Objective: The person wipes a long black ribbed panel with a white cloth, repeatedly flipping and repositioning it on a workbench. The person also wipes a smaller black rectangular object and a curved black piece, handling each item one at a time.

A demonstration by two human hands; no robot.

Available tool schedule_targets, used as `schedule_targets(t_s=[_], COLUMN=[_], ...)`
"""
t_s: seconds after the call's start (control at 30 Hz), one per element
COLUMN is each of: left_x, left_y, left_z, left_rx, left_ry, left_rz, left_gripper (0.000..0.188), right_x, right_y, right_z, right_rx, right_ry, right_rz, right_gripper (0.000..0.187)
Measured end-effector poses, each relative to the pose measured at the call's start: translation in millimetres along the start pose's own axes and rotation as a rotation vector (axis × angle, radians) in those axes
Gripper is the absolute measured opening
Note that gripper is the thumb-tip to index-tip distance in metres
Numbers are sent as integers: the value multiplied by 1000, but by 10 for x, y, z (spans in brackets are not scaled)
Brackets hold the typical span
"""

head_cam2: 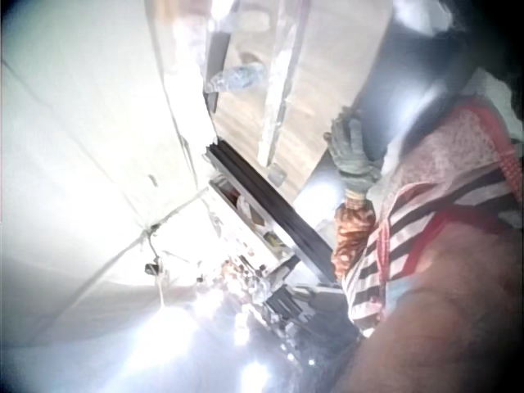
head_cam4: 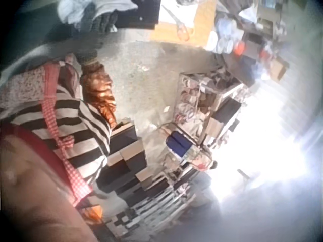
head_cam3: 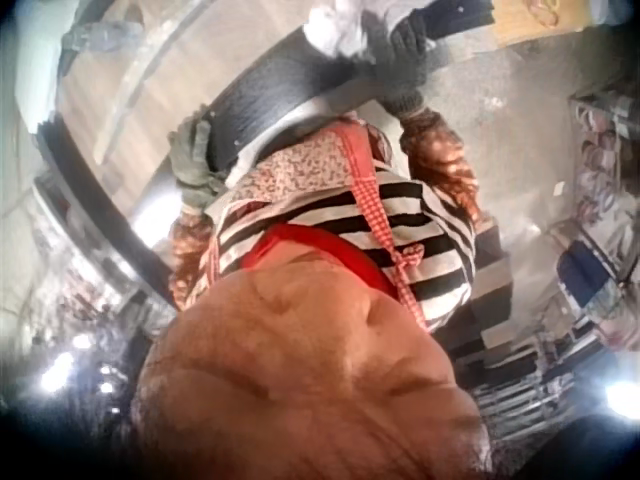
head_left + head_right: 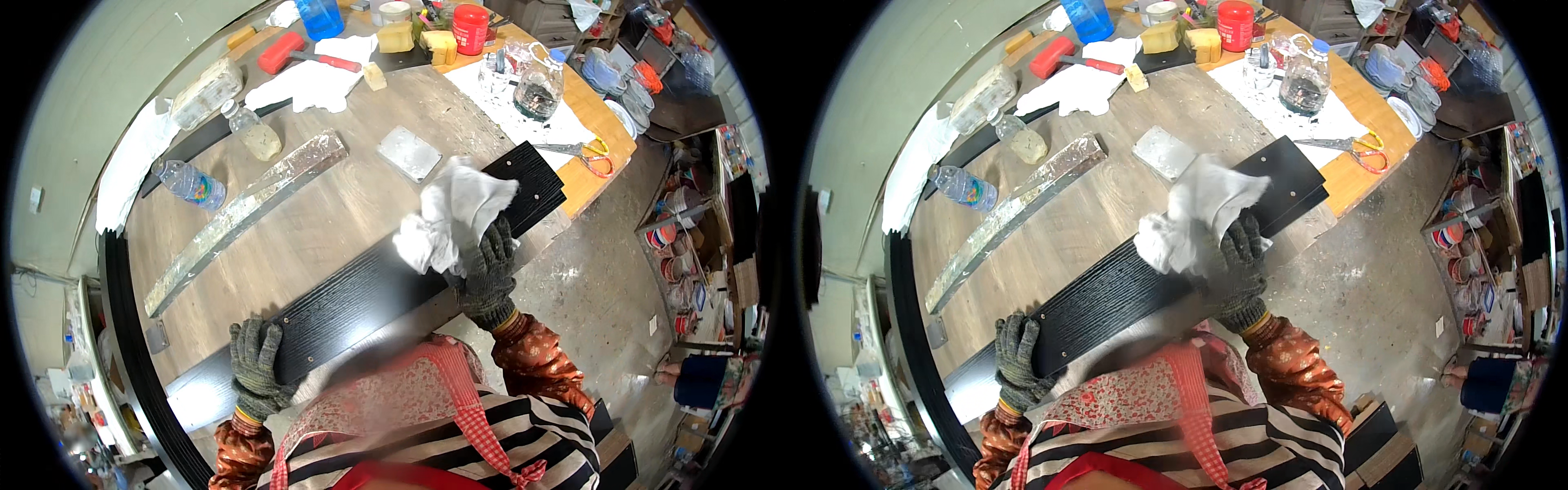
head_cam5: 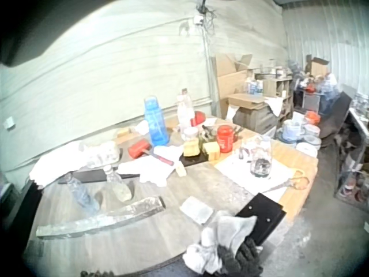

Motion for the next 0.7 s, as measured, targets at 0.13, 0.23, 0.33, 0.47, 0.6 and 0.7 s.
schedule_targets(t_s=[0.13, 0.23, 0.33, 0.47, 0.6, 0.7], left_x=[-124, -74, 119, 325, 478, 230], left_y=[53, 151, 450, 740, 767, 676], left_z=[133, 230, 196, -181, -181, -253], left_rx=[-25, -104, -285, -391, -360, -253], left_ry=[46, 81, 166, 293, 311, 271], left_rz=[-31, -78, -272, -391, -324, -246], left_gripper=[93, 90, 87, 52, 42, 40], right_x=[668, 1157, 1458, 1790, 1791, 1645], right_y=[191, 440, 465, 426, 294, -87], right_z=[219, 813, 1199, 1097, -103, -1143], right_rx=[-90, -116, -7, 123, 413, 629], right_ry=[58, -226, -541, -369, -50, 85], right_rz=[-153, -126, -19, 367, 64, -279], right_gripper=[65, 62, 57, 49, 61, 57])
Point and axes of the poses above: each hand's wrist, its own x-axis towards the middle knuckle, its own y-axis out of the back of the hand, z = x × y, the point moved 5 cm from there along x, towards the middle knuckle, and after that the axes turned 9 degrees about z, right-handed, at the moved point
